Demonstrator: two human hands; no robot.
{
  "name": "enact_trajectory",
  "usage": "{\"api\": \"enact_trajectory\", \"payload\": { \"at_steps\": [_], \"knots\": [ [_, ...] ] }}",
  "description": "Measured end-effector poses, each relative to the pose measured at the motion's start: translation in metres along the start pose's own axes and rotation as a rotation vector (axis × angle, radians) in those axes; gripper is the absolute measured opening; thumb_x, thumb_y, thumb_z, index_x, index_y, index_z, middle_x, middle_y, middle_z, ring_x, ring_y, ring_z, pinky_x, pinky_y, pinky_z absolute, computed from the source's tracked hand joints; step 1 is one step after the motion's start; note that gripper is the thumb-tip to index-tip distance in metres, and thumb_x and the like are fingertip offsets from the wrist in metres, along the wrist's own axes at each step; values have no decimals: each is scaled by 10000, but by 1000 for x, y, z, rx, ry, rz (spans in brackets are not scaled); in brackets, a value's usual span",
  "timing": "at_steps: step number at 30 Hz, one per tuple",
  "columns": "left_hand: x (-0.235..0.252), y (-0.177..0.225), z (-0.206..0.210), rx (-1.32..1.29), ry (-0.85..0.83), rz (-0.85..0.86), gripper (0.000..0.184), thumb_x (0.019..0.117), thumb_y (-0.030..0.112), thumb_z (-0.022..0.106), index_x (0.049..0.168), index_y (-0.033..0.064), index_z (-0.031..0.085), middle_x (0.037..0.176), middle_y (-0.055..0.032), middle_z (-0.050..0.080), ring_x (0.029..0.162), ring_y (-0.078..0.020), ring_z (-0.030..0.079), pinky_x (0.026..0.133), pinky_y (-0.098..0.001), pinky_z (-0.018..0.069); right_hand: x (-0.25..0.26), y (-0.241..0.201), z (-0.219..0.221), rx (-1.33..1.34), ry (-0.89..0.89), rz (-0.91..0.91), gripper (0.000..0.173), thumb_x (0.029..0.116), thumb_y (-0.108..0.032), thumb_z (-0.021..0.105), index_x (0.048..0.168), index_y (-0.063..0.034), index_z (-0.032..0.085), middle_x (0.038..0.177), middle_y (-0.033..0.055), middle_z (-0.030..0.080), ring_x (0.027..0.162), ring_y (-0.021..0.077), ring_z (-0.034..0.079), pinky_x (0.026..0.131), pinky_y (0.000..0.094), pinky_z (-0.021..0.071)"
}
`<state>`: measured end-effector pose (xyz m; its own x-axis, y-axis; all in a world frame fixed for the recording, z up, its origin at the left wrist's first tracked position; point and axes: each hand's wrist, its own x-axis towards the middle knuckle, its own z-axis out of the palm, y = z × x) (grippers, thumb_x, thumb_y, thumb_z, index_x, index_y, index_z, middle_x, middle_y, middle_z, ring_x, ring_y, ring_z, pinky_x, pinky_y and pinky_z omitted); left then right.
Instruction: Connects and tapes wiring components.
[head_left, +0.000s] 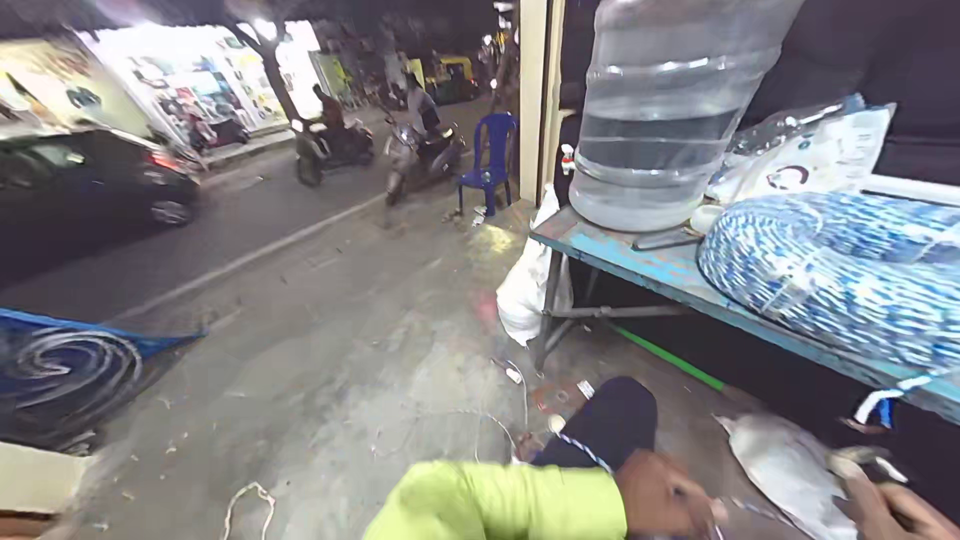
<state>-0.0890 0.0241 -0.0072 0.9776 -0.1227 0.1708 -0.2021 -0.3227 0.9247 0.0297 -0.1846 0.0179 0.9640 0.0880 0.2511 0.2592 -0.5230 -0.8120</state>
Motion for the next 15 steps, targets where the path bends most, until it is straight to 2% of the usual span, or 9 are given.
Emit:
{"api": "enact_trajectory", "payload": {
  "at_steps": [1, 2, 4, 5, 6, 8, 10, 12, 15],
  "knots": [
    [13, 2, -9, -35, -36, -25, 289, 1019, 141, 592, 1001, -103, 746, 1019, -255, 713, 1008, -337, 687, 946, -495, 531, -18, -13, -3, 130, -22, -36, 350, 1047, -248, 554, 873, 51, 612, 755, 5, 608, 705, 32, 622, 707, 258, 567],
    [24, 6, -20, -58, -52, -51, 316, 1027, 174, 588, 1010, -100, 744, 1024, -250, 710, 1005, -324, 679, 938, -486, 527, -33, -22, 2, 291, -68, -59, 270, 1057, -188, 521, 948, 32, 633, 789, -60, 657, 740, -4, 658, 743, 242, 591],
    [32, 13, -32, -82, -49, -130, 337, 1031, 228, 603, 1006, -76, 748, 1015, -218, 719, 969, -283, 683, 906, -472, 534, -62, -19, 22, 498, -153, -90, 237, 1055, -91, 482, 1109, 66, 652, 992, -16, 750, 948, 42, 709, 921, 297, 591],
    [29, 14, -31, -91, -35, -158, 336, 1024, 235, 611, 990, -69, 748, 990, -205, 718, 934, -271, 681, 874, -469, 536, -75, -16, 33, 556, -169, -85, 234, 1036, -50, 493, 1166, 67, 647, 1071, -3, 746, 1023, 52, 696, 973, 297, 570],
    [25, 12, -29, -91, -16, -181, 336, 1018, 241, 615, 975, -63, 750, 969, -194, 718, 907, -262, 677, 851, -466, 532, -87, -15, 43, 608, -155, -63, 230, 995, -4, 524, 1183, 54, 644, 1091, -11, 738, 1036, 50, 686, 972, 286, 567],
    [17, 6, -28, -81, 33, -186, 353, 1018, 262, 617, 951, -58, 749, 933, -177, 711, 878, -246, 668, 834, -452, 530, -96, -18, 58, 649, -97, -13, 250, 905, 84, 604, 1148, 58, 656, 1039, -19, 744, 959, 36, 699, 887, 259, 595],
    [8, 4, -25, -97, 92, -153, 348, 1017, 265, 617, 959, -47, 761, 955, -166, 726, 906, -222, 681, 858, -423, 539, -97, -21, 64, 631, -70, 17, 273, 838, 130, 665, 1105, 75, 671, 970, -13, 753, 879, 25, 710, 827, 245, 615],
    [0, 9, -24, -106, 129, -107, 332, 1017, 242, 614, 965, -49, 767, 959, -169, 729, 920, -222, 684, 868, -412, 539, -99, -24, 66, 620, -97, 43, 286, 827, 128, 691, 1107, 75, 670, 941, -15, 751, 843, 24, 711, 815, 243, 620],
    [-5, 14, -21, -96, 125, -50, 333, 1023, 238, 606, 989, -48, 773, 941, -182, 725, 915, -241, 683, 867, -410, 538, -104, -30, 64, 629, -97, 116, 213, 852, 121, 660, 1036, 15, 673, 807, -81, 735, 722, -7, 688, 734, 216, 609]
  ]
}}
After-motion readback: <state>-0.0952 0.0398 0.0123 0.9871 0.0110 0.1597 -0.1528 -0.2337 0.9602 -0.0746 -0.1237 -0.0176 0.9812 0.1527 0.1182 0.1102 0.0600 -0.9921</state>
